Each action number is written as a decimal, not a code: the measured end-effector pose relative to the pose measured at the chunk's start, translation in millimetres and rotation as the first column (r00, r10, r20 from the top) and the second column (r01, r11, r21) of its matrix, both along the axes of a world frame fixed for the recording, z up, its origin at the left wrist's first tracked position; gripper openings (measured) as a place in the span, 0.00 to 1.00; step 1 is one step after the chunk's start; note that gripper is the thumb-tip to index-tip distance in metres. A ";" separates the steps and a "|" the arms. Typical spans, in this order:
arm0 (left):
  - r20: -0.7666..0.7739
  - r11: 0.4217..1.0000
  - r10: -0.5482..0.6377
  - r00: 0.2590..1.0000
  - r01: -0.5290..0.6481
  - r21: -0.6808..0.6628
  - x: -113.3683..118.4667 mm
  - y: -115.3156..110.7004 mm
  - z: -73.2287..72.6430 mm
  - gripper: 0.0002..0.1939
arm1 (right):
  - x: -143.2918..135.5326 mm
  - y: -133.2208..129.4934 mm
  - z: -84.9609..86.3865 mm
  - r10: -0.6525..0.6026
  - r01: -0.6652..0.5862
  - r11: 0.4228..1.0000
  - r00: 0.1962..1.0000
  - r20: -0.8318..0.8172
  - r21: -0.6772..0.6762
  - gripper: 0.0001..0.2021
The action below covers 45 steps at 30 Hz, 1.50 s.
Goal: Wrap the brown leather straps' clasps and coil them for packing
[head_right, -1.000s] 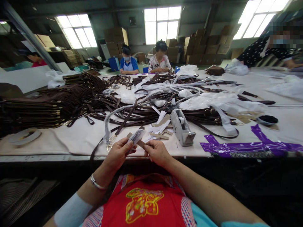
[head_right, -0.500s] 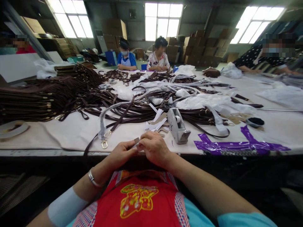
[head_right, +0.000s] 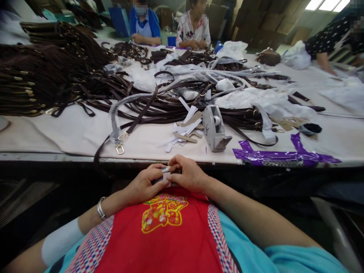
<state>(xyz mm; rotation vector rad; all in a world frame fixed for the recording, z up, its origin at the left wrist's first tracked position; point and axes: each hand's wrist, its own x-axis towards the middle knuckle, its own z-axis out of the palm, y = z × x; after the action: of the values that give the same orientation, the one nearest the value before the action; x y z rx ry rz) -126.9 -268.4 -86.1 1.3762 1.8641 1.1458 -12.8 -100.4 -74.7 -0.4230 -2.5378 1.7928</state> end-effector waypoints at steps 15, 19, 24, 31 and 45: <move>-0.099 0.990 -0.130 0.987 0.135 0.044 9.7 6.9 -4.6 0.09 | -13.3 12.9 22.1 0.528 -0.538 0.705 0.833 0.165 0.462 0.07; -0.084 0.988 -0.143 0.986 0.148 0.049 10.7 7.5 -6.4 0.08 | -11.7 13.7 16.8 0.527 -0.554 0.735 0.829 0.185 0.391 0.08; -0.031 0.993 -0.117 0.993 0.117 0.007 9.7 7.5 -9.5 0.08 | -7.7 10.8 14.6 0.531 -0.532 0.719 0.836 0.140 0.447 0.08; -0.100 0.995 -0.097 0.990 0.093 -0.046 9.0 8.9 -11.6 0.07 | -2.7 0.5 8.4 0.498 -0.409 0.516 0.858 0.125 0.753 0.07; 0.435 0.984 0.110 0.894 -0.036 -0.174 5.4 9.1 -14.8 0.12 | 17.9 13.3 -1.9 0.643 -0.155 0.304 0.762 -0.082 0.940 0.11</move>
<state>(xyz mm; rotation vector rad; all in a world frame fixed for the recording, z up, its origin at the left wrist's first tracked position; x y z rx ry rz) -121.5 -259.2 -101.0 0.8685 1.6413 1.1962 5.0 -87.0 -76.7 0.6956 -2.8288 0.1320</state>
